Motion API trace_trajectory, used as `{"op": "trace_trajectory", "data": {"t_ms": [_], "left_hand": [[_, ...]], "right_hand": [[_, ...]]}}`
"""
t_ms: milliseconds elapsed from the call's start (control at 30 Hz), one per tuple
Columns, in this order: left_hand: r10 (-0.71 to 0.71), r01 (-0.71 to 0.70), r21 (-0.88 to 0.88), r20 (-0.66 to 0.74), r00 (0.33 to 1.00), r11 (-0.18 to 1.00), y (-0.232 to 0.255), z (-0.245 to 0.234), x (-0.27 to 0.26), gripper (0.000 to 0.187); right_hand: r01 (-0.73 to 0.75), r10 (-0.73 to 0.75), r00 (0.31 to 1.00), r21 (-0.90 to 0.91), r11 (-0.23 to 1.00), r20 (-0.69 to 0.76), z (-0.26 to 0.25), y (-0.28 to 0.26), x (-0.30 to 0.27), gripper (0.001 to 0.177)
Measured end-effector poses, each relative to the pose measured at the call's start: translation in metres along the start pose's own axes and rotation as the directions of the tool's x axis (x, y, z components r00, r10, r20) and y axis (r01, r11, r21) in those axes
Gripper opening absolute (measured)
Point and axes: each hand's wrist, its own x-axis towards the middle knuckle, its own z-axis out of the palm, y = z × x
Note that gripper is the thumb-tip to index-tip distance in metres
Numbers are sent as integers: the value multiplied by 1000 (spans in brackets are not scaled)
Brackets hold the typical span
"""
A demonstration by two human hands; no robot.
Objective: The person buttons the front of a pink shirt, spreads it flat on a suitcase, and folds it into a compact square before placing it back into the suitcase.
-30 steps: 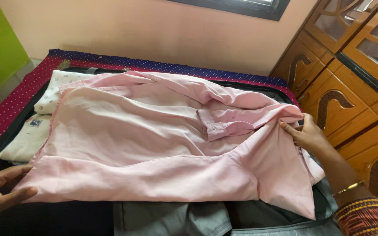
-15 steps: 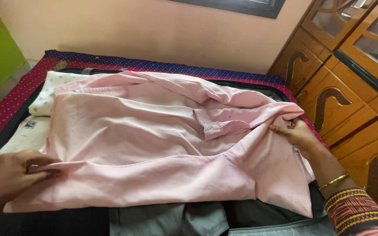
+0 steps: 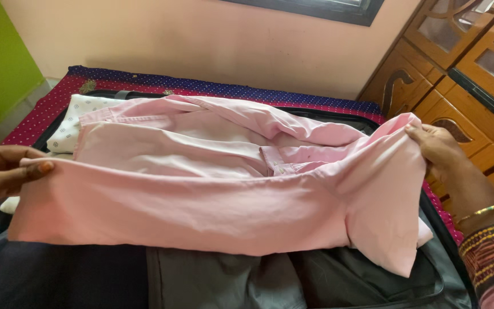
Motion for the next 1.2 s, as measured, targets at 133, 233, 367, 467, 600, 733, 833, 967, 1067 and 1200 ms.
{"op": "trace_trajectory", "data": {"t_ms": [133, 233, 367, 467, 600, 733, 833, 967, 1067, 1200], "left_hand": [[-70, 68, -110, -17, 997, 992, 15, 9, 14, 34], [-60, 58, -155, -12, 998, 986, 8, 25, 34, 33], [-71, 63, -134, -57, 996, 989, -2, 46, 52, 30], [-28, 32, 50, -73, 997, 998, -4, 55, 52, 37], [56, 26, 429, -176, 983, 903, -1, 55, 35, 54], [59, 78, 581, -213, 975, 810, -15, 42, 9, 69], [-65, 198, 631, -227, 972, 750, -50, 35, 5, 77], [-51, 109, 391, -155, 987, 914, -112, 28, -10, 78], [-87, 149, 475, -150, 985, 867, -118, 30, -24, 65], [-12, 40, 139, -199, 980, 990, -96, 39, -40, 49]], "right_hand": [[29, -33, 998, -62, 998, -61, 5, 7, 36, 34], [20, -19, 999, 11, 1000, -46, 10, 27, 64, 32], [98, -99, 995, 57, 994, 12, 22, 58, 90, 27], [52, -53, 997, 21, 998, 55, 37, 66, 83, 29], [184, -191, 981, -387, 903, 20, 51, 58, 49, 50], [200, -366, 930, -800, 566, -27, 37, 46, 13, 72], [213, -413, 910, -829, 517, -24, 21, 54, -22, 87], [60, -188, 981, -865, 499, -40, 1, 61, -68, 84], [-112, 200, 979, -914, 390, -34, -2, 64, -103, 79], [-43, 278, 960, -958, 284, 39, 7, 75, -144, 75]]}}
